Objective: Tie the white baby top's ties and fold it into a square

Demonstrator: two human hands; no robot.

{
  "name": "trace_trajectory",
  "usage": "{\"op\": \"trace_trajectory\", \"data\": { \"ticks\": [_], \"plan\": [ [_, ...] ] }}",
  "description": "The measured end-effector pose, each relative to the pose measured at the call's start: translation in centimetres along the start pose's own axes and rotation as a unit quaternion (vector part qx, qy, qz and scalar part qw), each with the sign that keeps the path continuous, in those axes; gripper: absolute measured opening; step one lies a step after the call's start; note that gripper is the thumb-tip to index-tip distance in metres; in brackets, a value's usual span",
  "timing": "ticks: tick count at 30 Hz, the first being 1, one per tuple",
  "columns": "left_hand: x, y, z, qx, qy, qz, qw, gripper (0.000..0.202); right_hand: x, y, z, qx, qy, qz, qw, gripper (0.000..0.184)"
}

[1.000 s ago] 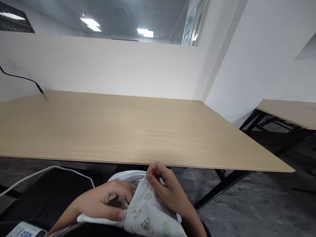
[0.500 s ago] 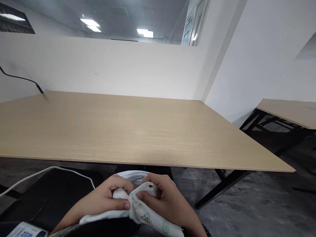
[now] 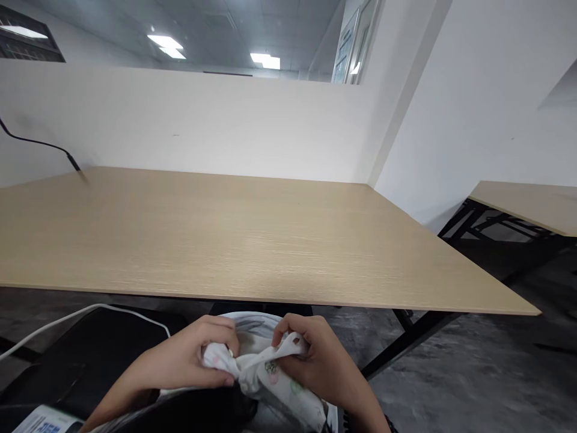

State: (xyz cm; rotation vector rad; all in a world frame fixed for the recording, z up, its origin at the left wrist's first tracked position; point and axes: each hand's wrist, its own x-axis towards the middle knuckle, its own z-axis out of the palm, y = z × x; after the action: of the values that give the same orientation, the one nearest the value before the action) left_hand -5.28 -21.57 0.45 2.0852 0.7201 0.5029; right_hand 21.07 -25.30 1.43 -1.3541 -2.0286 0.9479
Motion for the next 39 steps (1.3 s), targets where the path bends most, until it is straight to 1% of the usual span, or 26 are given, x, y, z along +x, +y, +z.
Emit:
{"op": "trace_trajectory", "data": {
  "ticks": [2,4,7,10,12,14,18,20,23,27,31,35,39],
  "plan": [
    [0.2,0.1,-0.1,0.047,0.026,-0.014,0.998,0.014,0.2,0.3,0.0,-0.057,0.007,-0.001,0.998,0.021],
    [0.4,0.2,0.1,0.081,0.051,-0.024,0.995,0.01,0.3,0.4,0.0,-0.092,0.003,-0.027,0.995,0.021],
    [0.8,0.0,0.8,0.123,0.062,-0.016,0.99,0.011,0.2,-0.2,0.2,-0.087,-0.003,-0.089,0.992,0.018],
    [1.0,-0.5,1.5,0.164,0.065,0.018,0.984,0.017,0.3,-1.1,0.9,-0.067,-0.039,-0.136,0.988,0.03],
    [1.1,-0.9,1.7,0.192,0.074,0.037,0.978,0.021,0.6,-1.4,1.5,-0.078,-0.069,-0.159,0.982,0.037],
    [1.2,-1.3,1.7,0.218,0.078,0.048,0.972,0.02,1.0,-1.3,2.3,-0.103,-0.08,-0.158,0.979,0.037],
    [1.4,-1.7,1.7,0.244,0.048,0.048,0.967,0.021,1.9,0.1,3.4,-0.157,-0.052,-0.116,0.979,0.026],
    [1.4,-1.8,1.8,0.241,0.022,0.037,0.97,0.024,2.1,0.8,3.7,-0.171,-0.042,-0.107,0.979,0.021],
    [1.4,-1.8,2.1,0.235,-0.011,0.016,0.972,0.024,2.4,1.5,3.9,-0.171,-0.047,-0.107,0.978,0.018],
    [1.2,-1.5,2.2,0.224,-0.023,-0.014,0.974,0.012,2.6,1.5,3.9,-0.18,-0.05,-0.106,0.977,0.018],
    [1.4,-1.6,2.1,0.224,-0.025,-0.051,0.973,0.024,2.4,0.6,3.6,-0.137,-0.032,-0.117,0.983,0.018],
    [1.5,-1.8,2.0,0.183,-0.024,-0.042,0.982,0.02,2.1,-0.1,3.2,-0.075,-0.007,-0.133,0.988,0.015],
    [1.4,-1.4,1.8,0.129,-0.031,-0.041,0.99,0.022,2.0,0.4,3.2,-0.028,0.002,-0.111,0.993,0.018]
  ]
}}
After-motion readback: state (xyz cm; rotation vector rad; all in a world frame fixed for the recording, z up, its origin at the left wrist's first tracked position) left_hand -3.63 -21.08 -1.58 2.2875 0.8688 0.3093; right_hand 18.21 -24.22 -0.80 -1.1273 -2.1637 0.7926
